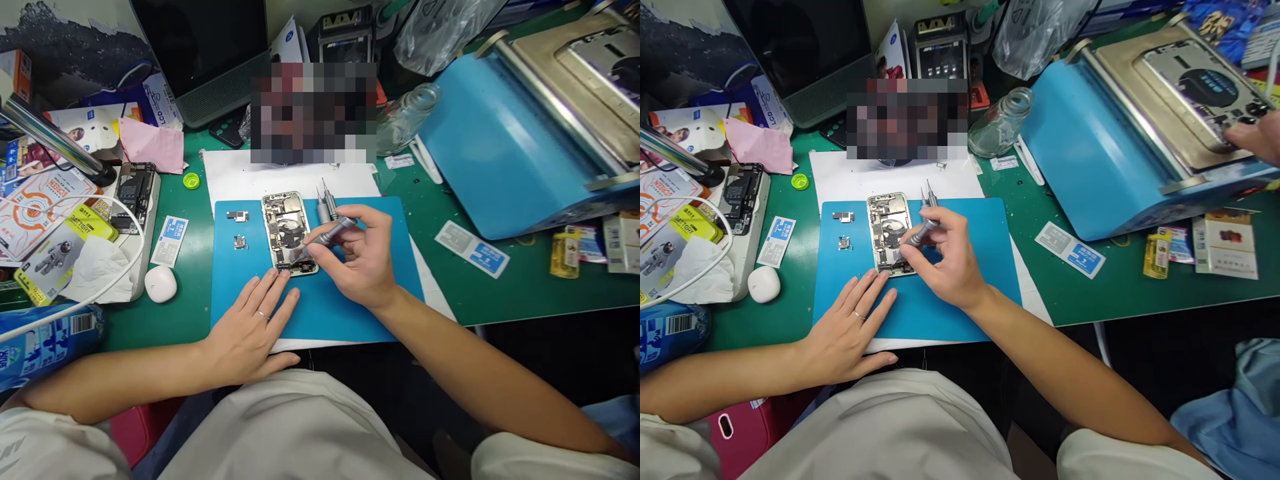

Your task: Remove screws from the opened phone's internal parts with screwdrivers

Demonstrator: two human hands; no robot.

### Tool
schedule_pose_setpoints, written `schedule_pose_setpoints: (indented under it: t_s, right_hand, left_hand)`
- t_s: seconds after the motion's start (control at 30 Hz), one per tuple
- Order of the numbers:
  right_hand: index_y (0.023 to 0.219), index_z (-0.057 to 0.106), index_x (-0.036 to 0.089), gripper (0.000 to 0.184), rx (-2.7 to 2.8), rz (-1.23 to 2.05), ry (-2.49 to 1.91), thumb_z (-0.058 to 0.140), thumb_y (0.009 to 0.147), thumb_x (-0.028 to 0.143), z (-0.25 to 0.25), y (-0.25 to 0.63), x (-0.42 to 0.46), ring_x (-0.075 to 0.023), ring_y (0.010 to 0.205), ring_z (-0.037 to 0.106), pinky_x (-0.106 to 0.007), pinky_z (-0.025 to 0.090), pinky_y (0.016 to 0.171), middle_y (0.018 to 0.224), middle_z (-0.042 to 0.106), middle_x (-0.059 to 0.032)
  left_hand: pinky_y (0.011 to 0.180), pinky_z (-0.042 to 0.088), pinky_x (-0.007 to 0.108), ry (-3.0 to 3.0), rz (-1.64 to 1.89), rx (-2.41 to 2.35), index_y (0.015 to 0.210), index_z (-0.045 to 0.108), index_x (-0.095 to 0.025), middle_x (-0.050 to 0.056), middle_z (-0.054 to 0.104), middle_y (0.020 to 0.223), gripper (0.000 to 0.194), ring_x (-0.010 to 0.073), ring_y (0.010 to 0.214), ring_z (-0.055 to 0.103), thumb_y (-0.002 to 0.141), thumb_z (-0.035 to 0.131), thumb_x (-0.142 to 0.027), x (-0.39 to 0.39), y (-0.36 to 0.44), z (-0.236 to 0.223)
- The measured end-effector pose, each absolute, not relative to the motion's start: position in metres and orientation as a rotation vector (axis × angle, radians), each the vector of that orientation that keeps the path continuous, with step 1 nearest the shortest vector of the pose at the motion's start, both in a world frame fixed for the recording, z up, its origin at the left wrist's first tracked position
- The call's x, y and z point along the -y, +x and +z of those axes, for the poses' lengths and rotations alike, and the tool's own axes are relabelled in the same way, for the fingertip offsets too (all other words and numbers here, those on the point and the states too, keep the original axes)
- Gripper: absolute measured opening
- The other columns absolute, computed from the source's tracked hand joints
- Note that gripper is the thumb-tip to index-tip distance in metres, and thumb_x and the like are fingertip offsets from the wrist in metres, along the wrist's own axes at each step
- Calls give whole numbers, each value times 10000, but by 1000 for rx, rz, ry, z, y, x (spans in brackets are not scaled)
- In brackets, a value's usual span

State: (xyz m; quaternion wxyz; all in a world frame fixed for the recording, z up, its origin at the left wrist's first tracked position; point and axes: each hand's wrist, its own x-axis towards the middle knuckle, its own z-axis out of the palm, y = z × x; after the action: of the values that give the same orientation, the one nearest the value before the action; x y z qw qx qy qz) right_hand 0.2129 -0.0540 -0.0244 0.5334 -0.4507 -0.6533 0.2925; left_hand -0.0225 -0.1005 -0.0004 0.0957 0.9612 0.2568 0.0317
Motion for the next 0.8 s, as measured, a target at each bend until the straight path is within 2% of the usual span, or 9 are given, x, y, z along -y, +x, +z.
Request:
schedule_pose_setpoints:
  t_s: [0.2,0.43,0.8]
  right_hand:
    - [1308,411,310,459,1551,689,-1053,677,950,204,-25,213,54,-192,819,740,-360,635,705,935,707,-14]
    - [1306,410,309,448,1549,682,-1056,677,955,229,-26,213,55,-202,830,750,-369,648,705,941,704,-17]
    - [1295,402,317,430,1552,674,-1072,674,967,266,-24,214,54,-206,833,752,-375,656,701,941,692,-22]
  left_hand:
    - [1266,176,578,2834,84,-781,1620,282,-57,272,246,1682,893,446,1586,169,1004,490,-668,100,-24,-1]
    - [1262,133,610,2820,31,-796,1617,296,-70,273,185,1700,873,441,1600,100,1005,484,-663,99,-23,0]
    - [1251,130,637,2798,32,-785,1612,330,-128,277,170,1700,817,449,1601,83,1006,503,-649,99,-23,1]
